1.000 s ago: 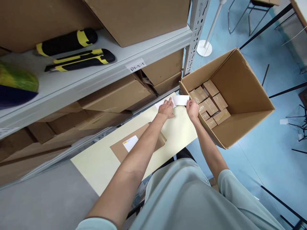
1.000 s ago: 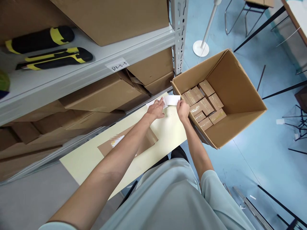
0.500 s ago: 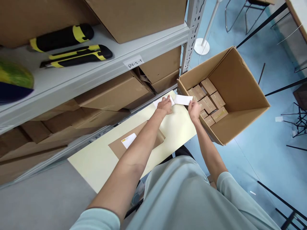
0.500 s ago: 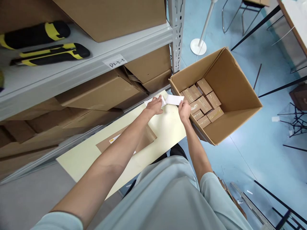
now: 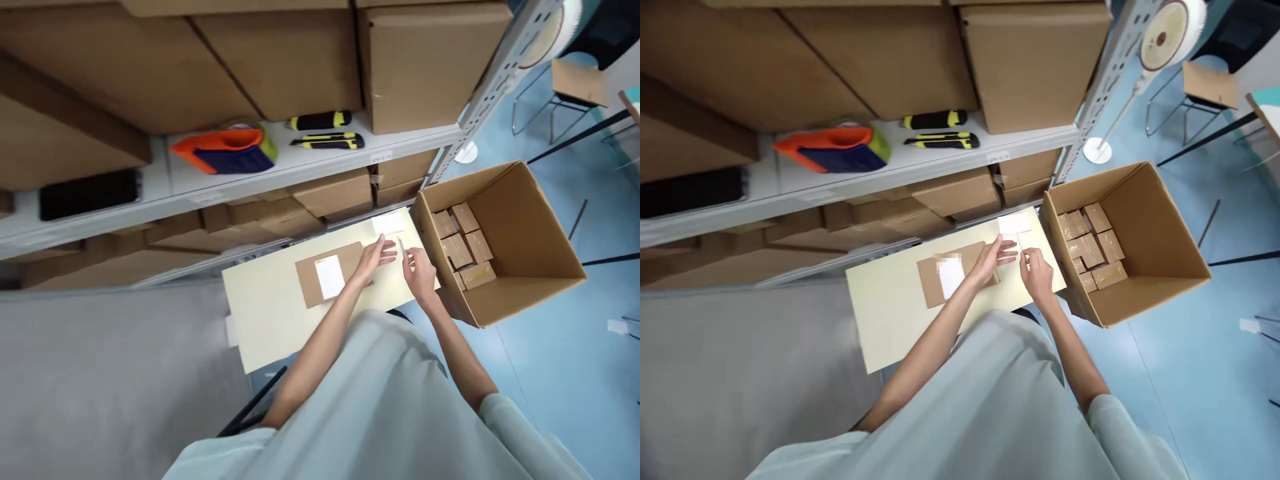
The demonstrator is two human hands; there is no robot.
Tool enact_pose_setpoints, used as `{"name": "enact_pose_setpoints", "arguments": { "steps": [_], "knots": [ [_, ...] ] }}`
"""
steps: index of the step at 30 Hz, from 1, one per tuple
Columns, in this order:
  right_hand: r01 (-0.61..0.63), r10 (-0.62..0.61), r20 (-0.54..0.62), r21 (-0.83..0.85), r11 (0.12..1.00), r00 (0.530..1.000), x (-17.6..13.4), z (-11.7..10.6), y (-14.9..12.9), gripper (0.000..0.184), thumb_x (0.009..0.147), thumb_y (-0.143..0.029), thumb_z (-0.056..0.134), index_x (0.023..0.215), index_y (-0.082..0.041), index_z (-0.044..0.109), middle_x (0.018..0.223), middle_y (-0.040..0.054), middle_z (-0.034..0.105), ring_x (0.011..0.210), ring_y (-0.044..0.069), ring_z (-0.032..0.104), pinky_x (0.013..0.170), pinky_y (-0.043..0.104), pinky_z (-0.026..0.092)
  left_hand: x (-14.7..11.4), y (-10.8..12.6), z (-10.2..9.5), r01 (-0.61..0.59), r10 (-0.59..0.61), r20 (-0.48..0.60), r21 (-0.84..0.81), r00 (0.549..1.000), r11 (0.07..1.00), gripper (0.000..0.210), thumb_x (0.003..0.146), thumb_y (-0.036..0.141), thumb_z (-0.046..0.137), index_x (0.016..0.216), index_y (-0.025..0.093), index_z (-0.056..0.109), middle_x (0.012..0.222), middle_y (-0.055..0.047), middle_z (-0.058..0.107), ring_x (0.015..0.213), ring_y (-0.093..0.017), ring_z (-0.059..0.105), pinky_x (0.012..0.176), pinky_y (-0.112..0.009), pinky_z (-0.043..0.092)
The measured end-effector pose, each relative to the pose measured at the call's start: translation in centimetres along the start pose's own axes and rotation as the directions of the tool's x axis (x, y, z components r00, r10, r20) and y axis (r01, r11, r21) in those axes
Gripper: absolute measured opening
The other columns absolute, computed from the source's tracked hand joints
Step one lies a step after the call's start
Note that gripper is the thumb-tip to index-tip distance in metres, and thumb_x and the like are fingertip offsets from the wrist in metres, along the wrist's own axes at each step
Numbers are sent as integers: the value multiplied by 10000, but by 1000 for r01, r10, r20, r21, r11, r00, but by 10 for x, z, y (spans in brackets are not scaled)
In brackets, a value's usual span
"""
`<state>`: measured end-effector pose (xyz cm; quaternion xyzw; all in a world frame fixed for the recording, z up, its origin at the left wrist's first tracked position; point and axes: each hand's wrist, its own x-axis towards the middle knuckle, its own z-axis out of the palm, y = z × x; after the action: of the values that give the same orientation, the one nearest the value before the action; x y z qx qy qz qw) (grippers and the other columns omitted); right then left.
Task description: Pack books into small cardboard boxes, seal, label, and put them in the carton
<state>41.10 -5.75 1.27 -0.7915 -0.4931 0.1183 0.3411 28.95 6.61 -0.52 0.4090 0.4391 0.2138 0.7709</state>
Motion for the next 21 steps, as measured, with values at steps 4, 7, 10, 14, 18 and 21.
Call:
{"name": "enact_pose_setpoints", "arguments": {
  "steps": [4, 7, 10, 14, 18, 21],
  "knots": [
    [318, -305, 202, -30, 948, 930, -33, 15, -32, 248, 1084, -277, 501, 1096, -291, 748, 1214, 110, 795, 958, 235, 783, 801, 350, 603, -86, -3, -39, 49, -70, -82, -239, 994, 970, 731, 781, 854, 764, 1054, 176, 788, 1129, -173, 817, 1078, -332, 789, 963, -455, 634],
    [444, -429, 321, 30, 895, 844, -47, 24, -46, 258, 1066, -219, 519, 1067, -307, 761, 1276, 105, 785, 1042, 253, 776, 856, 387, 625, -126, -13, -61, -23, -35, -245, -230, 969, 973, 665, 669, 741, 918, 1007, 183, 789, 1079, -127, 828, 1078, -315, 778, 927, -411, 624],
    [450, -469, 382, 146, 881, 796, -54, 30, -58, 235, 1044, -214, 542, 1068, -302, 759, 1375, 122, 736, 1155, 279, 749, 944, 451, 637, -149, -28, -76, -79, -33, -389, -268, 920, 960, 636, 609, 658, 978, 981, 175, 794, 1067, -118, 833, 1050, -303, 774, 927, -405, 606],
    [259, -396, 384, 362, 896, 834, -59, 36, -73, 173, 1033, -346, 594, 1091, -274, 740, 1448, 148, 668, 1241, 290, 722, 1019, 485, 639, -166, -45, -83, -146, -55, -465, -385, 884, 911, 614, 612, 598, 991, 1012, 168, 811, 1084, -119, 837, 1070, -290, 774, 978, -418, 587],
    [-89, -209, 512, 498, 863, 833, -64, 41, -82, 250, 988, -506, 638, 1006, -264, 700, 1028, 66, 775, 877, 226, 771, 860, 412, 675, -178, -52, -81, -149, -64, -433, -440, 899, 886, 582, 613, 573, 998, 986, 165, 819, 1107, -128, 839, 1094, -294, 773, 979, -406, 589],
    [-160, -172, 563, 492, 856, 808, -59, 33, -82, 230, 953, -484, 633, 970, -261, 687, 949, 35, 773, 807, 204, 747, 827, 381, 656, -186, -52, -86, -168, -41, -452, -412, 891, 896, 590, 627, 580, 988, 1017, 172, 818, 1129, -124, 836, 1104, -294, 767, 959, -398, 596]
  ]
}}
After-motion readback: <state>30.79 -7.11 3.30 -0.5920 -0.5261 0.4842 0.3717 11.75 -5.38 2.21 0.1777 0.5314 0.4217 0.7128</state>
